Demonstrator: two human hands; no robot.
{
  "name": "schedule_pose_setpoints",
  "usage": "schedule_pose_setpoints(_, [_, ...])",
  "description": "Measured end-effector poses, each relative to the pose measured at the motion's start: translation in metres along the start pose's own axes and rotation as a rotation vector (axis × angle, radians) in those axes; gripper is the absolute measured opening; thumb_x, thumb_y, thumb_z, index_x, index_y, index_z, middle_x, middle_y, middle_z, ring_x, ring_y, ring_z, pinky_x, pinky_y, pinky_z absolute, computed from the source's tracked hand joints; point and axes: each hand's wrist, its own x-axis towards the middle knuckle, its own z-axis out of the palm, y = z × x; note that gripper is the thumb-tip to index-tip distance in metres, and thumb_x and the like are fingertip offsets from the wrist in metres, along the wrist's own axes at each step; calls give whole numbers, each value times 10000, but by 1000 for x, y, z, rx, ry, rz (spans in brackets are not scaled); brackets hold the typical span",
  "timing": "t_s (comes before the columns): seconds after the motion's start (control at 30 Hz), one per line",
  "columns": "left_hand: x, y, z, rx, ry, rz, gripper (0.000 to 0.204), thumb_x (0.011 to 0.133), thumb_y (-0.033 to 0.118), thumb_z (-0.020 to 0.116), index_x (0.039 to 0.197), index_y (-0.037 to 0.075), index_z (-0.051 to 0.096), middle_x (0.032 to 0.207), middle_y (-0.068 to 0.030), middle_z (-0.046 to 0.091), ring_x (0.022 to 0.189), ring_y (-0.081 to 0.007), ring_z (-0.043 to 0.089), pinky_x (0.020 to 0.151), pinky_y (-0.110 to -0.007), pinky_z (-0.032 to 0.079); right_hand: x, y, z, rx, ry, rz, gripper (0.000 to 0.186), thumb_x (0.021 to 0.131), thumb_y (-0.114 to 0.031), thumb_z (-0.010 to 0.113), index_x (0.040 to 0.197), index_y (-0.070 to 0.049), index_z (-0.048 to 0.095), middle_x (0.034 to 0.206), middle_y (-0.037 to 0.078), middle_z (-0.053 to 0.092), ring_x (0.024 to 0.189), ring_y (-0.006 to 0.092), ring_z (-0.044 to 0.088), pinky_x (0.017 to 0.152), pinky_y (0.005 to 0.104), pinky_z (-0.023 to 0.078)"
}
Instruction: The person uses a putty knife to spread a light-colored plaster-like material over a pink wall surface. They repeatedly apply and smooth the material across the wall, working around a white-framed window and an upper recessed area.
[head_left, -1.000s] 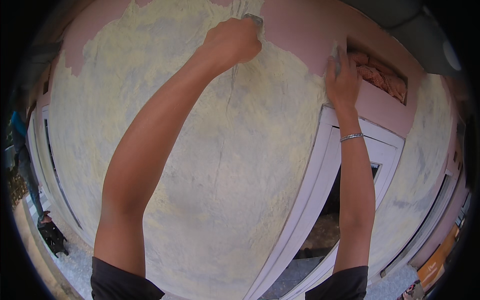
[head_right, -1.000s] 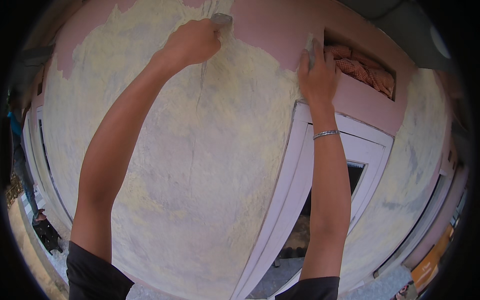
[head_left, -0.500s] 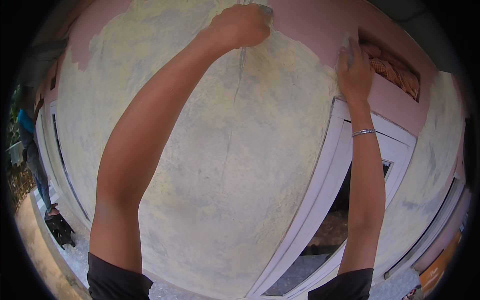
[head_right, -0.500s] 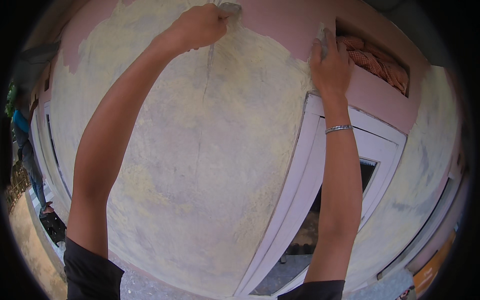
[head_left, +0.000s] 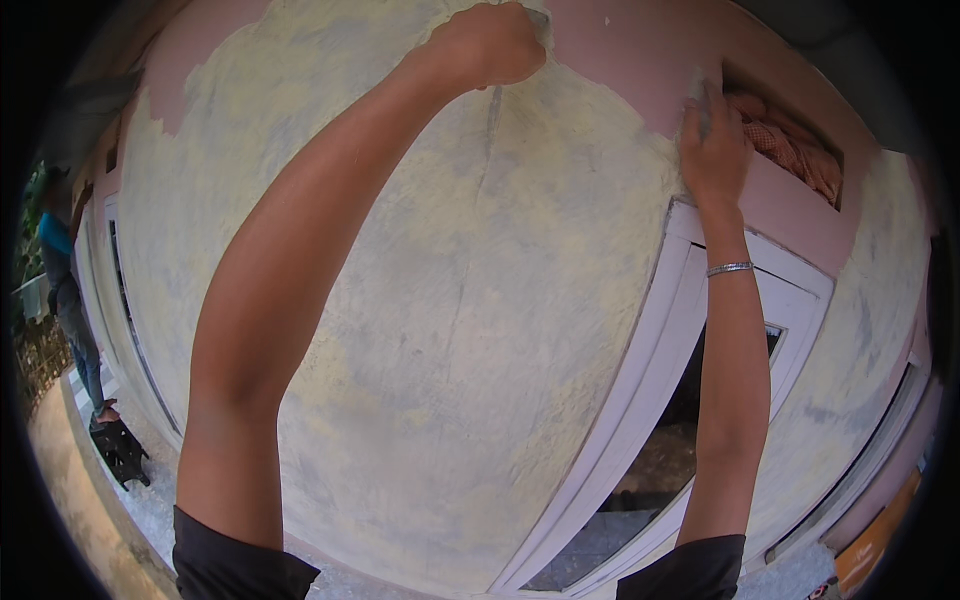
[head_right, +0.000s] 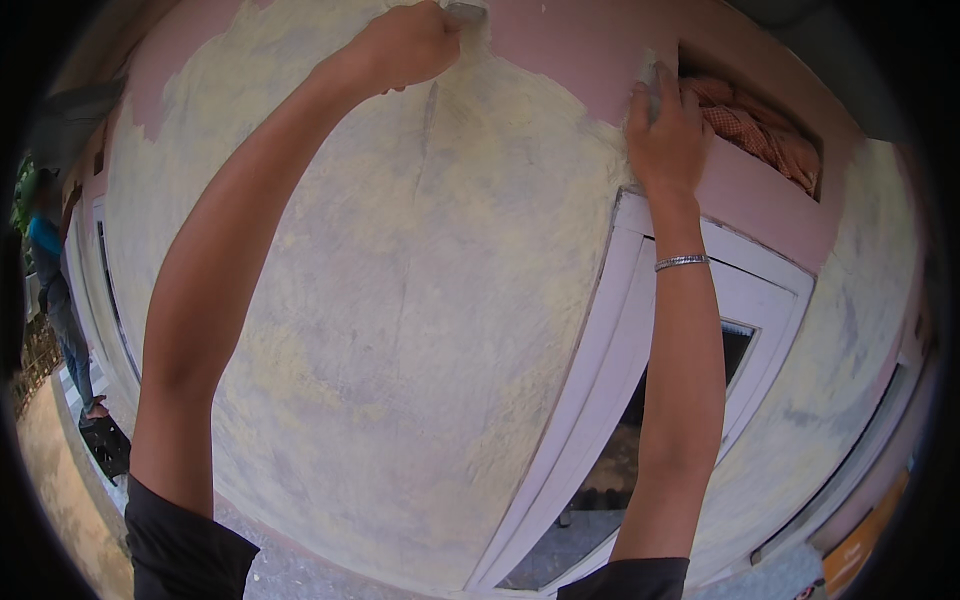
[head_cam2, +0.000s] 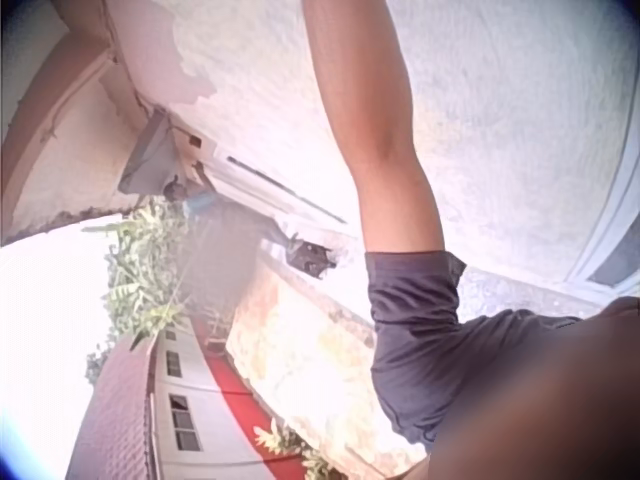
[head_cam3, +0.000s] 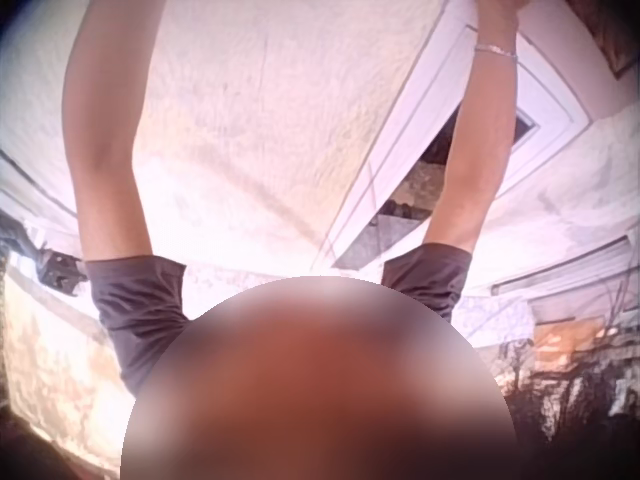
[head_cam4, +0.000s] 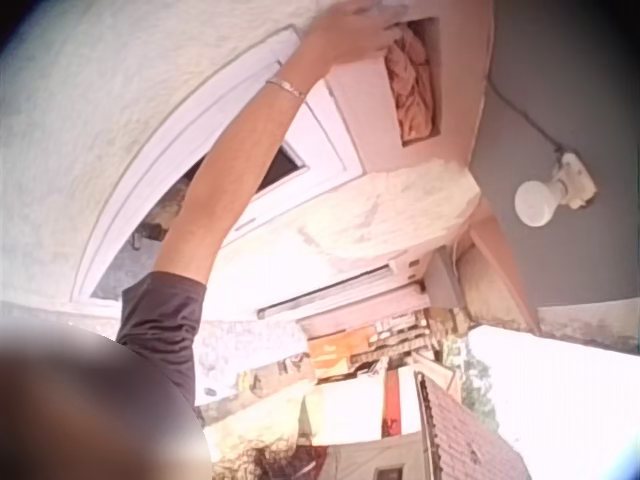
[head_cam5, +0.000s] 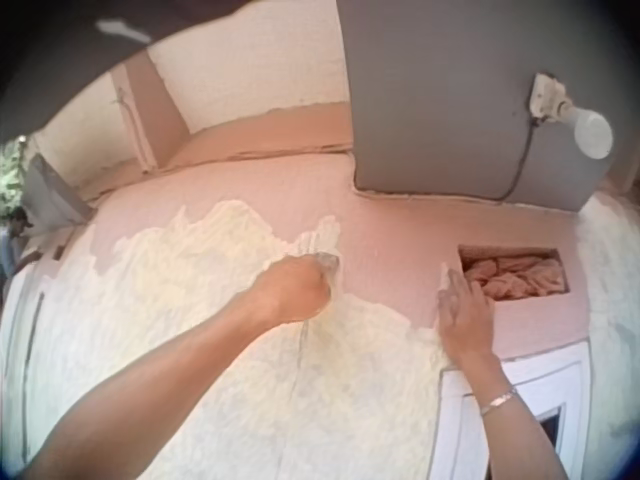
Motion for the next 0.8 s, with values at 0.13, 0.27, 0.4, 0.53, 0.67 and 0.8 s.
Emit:
schedule_pose_setpoints(0.13, [5,-2,2,-43,28,74,386,930,124,510,1259,13,678,1175,-297,728,1096,-486,705,958,-543,564,0,1,0,-2,16,-3,532,1051,-432,515,1523,-194,563,1352,208,651,1253,381,613,1138,516,383])
schedule_pose_setpoints(0.27, [4,1,-2,24,-7,105,387,935,120,493,1260,31,682,1182,-296,727,1094,-482,708,946,-542,568,0,1,0,0,-9,-4,530,1052,-428,514,1524,-192,561,1359,209,647,1256,384,612,1142,517,378])
schedule_pose_setpoints(0.4, [-7,13,-23,46,-65,26,370,943,120,482,1241,37,685,1170,-292,731,1087,-474,712,926,-549,570,1,-1,-1,1,11,1,530,1051,-423,516,1525,-188,556,1357,221,645,1258,395,608,1140,517,379])
schedule_pose_setpoints(0.53, [-13,18,-49,-175,-271,-20,341,980,158,481,1219,10,676,1161,-295,733,1079,-477,712,926,-562,564,2,-4,-2,-3,-14,30,531,1050,-422,517,1522,-182,554,1363,237,640,1257,413,610,1130,520,390])
schedule_pose_setpoints(0.67, [-18,17,-36,-109,-168,-103,401,903,152,532,1249,28,692,1142,-214,759,1057,-389,738,893,-490,590,4,-5,-5,18,-66,46,530,1051,-418,521,1521,-175,553,1365,243,639,1241,435,623,1107,525,413])
schedule_pose_setpoints(0.8, [-5,14,-15,-89,-45,-74,454,868,156,558,1288,45,690,1176,-170,763,1067,-346,745,901,-462,596,6,-5,-5,12,-31,31,525,1050,-413,531,1514,-168,558,1361,248,640,1221,447,634,1091,534,429])
